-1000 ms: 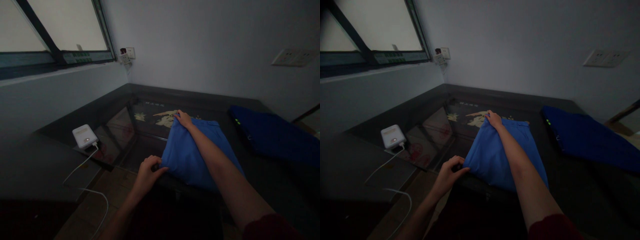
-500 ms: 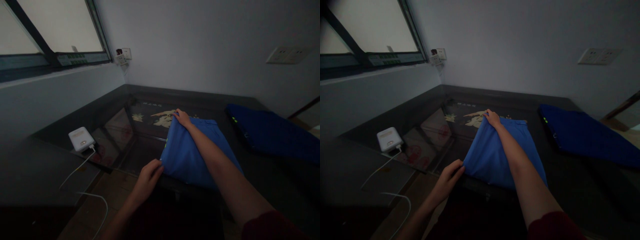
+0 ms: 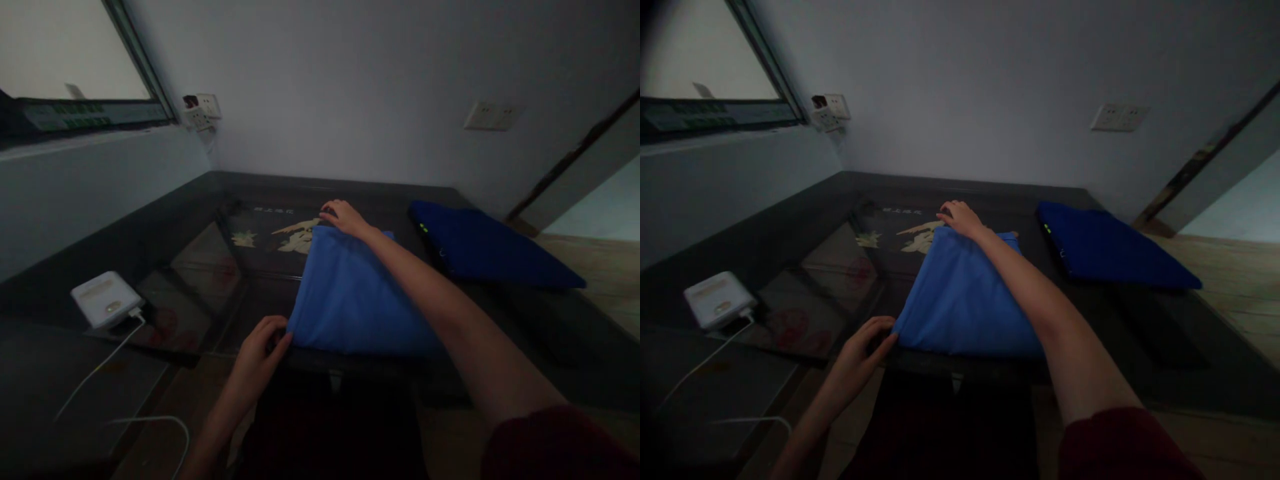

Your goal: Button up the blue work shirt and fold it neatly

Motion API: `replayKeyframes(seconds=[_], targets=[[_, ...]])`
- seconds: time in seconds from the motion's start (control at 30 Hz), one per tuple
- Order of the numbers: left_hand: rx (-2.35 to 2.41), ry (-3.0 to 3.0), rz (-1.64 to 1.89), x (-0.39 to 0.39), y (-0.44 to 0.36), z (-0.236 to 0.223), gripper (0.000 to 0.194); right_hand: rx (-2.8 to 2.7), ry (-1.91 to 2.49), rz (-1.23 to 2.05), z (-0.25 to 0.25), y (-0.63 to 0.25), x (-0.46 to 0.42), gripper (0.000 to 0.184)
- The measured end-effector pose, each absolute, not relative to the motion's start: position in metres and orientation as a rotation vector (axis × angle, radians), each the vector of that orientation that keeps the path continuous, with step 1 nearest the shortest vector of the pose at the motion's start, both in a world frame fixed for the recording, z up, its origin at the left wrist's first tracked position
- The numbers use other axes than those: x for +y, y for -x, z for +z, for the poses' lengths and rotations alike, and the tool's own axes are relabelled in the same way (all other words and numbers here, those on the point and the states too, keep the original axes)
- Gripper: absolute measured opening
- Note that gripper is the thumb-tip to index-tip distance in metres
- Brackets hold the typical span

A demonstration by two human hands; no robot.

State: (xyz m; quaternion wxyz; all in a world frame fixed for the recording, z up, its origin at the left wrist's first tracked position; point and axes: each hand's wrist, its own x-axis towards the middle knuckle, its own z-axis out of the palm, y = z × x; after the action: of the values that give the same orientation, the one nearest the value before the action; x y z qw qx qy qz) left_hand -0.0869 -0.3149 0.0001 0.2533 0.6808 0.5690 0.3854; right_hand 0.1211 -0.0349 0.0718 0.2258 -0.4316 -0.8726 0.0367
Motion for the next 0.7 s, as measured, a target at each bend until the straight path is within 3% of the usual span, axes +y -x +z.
replayKeyframes(seconds=[0.13,0.23,0.43,0.57,0.7], targets=[[1.576,-1.918,1.022,-0.313,0.094,-0.003,0.027,-2.269,1.028,0.322,0.122,-0.193,-0.115,0.028],[1.571,-1.958,0.994,-0.314,0.098,-0.006,0.031,-2.088,1.193,0.417,0.126,-0.254,-0.207,0.029],[1.575,-1.954,0.899,-0.311,0.100,-0.002,0.038,-1.662,1.662,0.426,0.039,-0.315,-0.350,0.030],[1.571,-1.922,0.867,-0.308,0.098,0.002,0.044,-1.531,1.693,0.345,-0.009,-0.300,-0.374,0.030],[1.569,-1.898,0.875,-0.308,0.097,0.002,0.046,-1.509,1.684,0.274,-0.017,-0.282,-0.364,0.030]])
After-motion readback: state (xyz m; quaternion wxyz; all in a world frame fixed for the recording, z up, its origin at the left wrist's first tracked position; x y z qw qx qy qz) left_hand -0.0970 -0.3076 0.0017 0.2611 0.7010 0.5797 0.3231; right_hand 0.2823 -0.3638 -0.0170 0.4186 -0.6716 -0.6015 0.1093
